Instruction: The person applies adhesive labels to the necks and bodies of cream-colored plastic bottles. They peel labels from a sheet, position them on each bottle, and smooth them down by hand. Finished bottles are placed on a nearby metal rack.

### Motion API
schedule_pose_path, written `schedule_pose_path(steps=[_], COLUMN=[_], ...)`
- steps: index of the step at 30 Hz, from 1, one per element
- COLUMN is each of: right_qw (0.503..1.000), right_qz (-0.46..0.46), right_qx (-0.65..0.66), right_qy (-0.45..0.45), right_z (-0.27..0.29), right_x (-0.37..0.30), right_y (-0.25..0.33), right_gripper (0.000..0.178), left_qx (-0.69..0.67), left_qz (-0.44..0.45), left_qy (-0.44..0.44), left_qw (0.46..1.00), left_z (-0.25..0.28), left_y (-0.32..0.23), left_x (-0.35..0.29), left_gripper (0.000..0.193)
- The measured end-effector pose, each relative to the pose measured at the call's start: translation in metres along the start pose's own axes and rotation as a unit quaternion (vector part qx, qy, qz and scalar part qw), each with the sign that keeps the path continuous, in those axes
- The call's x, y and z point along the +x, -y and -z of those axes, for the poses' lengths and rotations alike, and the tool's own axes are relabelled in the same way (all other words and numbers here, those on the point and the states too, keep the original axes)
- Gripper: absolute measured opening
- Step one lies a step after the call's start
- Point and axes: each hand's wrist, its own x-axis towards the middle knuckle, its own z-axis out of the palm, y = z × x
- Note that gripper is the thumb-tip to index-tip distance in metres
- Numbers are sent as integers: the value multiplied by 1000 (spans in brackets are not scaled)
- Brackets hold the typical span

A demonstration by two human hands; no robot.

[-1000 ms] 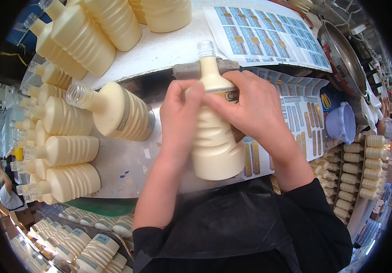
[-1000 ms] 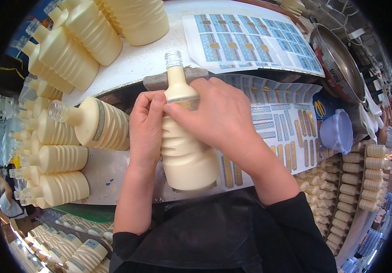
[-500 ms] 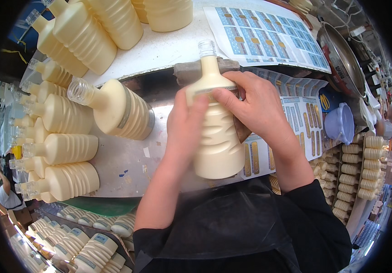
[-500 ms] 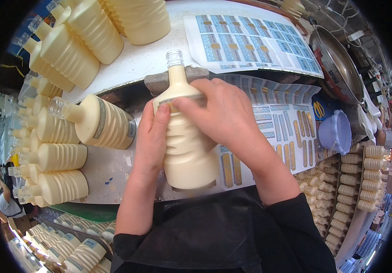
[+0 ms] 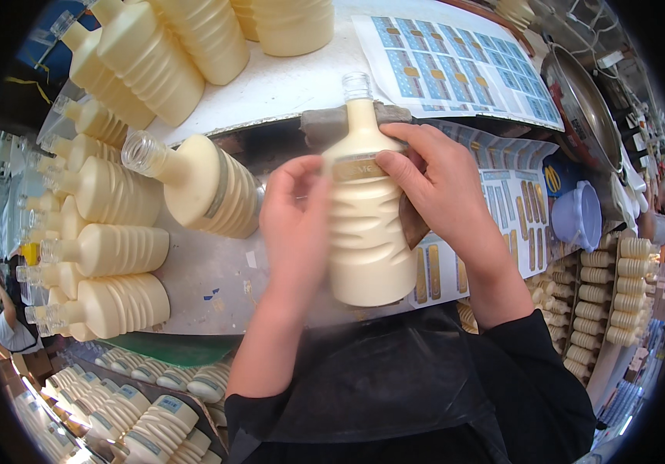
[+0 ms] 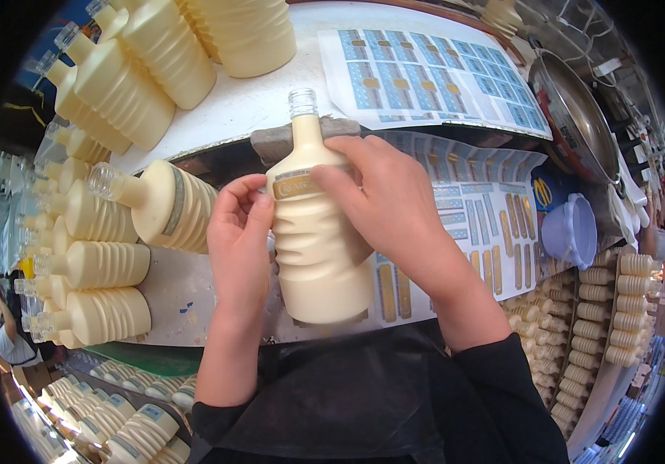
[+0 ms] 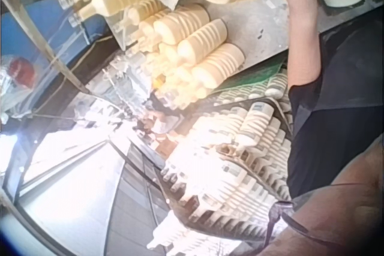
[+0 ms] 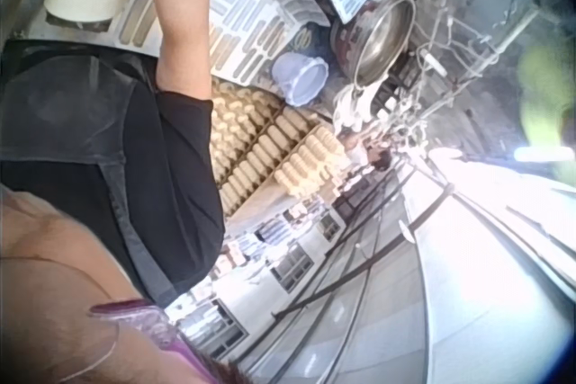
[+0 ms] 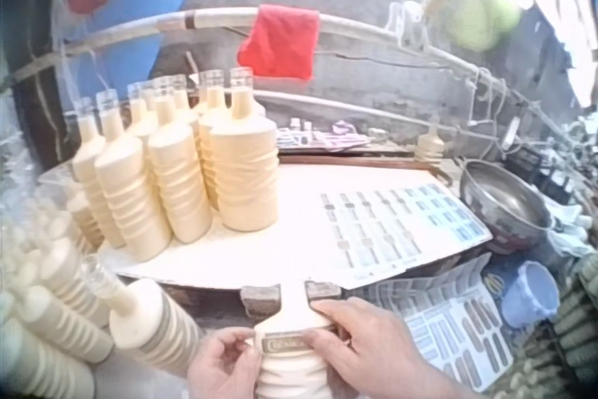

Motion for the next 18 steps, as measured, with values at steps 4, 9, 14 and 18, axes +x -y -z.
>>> schedule_pose_path(steps=[4, 9, 14, 18], right_qw=[1000, 1000, 1000, 998], right_qz=[19, 21, 7, 37], right_qx=[1, 15, 17, 42], right_qy=[-3, -4, 5, -33], right_z=[-1, -2, -1, -8], right_x=[1, 0, 2, 2], right_y=[-2, -6, -7, -16], right_gripper=[37, 37, 39, 35], left_qx=[72, 166, 170, 172], left_qz=[-72, -134, -127, -109], left_qy=[7, 33, 28, 23], left_qw=[995, 976, 977, 979], left_z=[2, 2, 0, -3], left_y=[-4, -15, -21, -23], left_x=[-8, -12, -18, -19], left_gripper=[21, 26, 28, 28])
